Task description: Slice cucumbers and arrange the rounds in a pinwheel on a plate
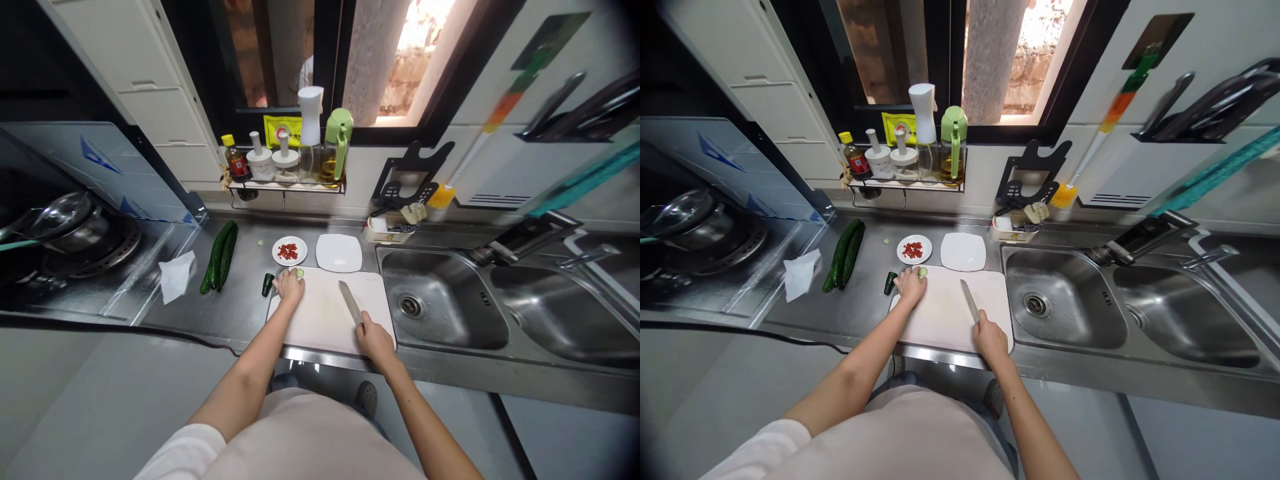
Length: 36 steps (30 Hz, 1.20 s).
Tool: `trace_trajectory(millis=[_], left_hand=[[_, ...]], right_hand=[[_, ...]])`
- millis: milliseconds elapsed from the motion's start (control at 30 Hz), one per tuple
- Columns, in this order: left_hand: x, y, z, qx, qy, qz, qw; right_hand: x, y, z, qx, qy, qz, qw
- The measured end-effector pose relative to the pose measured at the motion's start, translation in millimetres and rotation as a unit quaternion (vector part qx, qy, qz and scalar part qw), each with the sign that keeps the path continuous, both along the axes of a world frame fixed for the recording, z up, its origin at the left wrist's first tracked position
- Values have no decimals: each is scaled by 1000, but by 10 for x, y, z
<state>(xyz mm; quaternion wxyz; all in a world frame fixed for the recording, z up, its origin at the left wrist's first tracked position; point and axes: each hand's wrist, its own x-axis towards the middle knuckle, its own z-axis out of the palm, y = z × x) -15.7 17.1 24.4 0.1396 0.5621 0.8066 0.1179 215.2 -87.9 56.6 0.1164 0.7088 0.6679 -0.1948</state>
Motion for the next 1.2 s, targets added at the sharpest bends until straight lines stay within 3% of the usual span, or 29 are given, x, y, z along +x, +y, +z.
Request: trace_trajectory(millis=[300,600,767,933,1033,1200], left_hand=[[-44,68,-26,18,14,-13,1000],[65,2,52,-2,-114,-24,993],[170,-122,34,-52,-169,-153,972],[266,-122,60,-72,-105,-335,934],[290,-114,66,-58,-94,-389,914],[222,-200,-18,-32,-82,-296,951]], right_hand=[[8,-1,-23,9,-2,6,1000],[4,12,0,-8,6,2,1000],[-5,14,6,-8,5,7,1000],[-5,9,-9,-1,0,11,1000],[-2,5,-16,2,0,10,1000],[-9,-3,-9,-8,3,4,1000]])
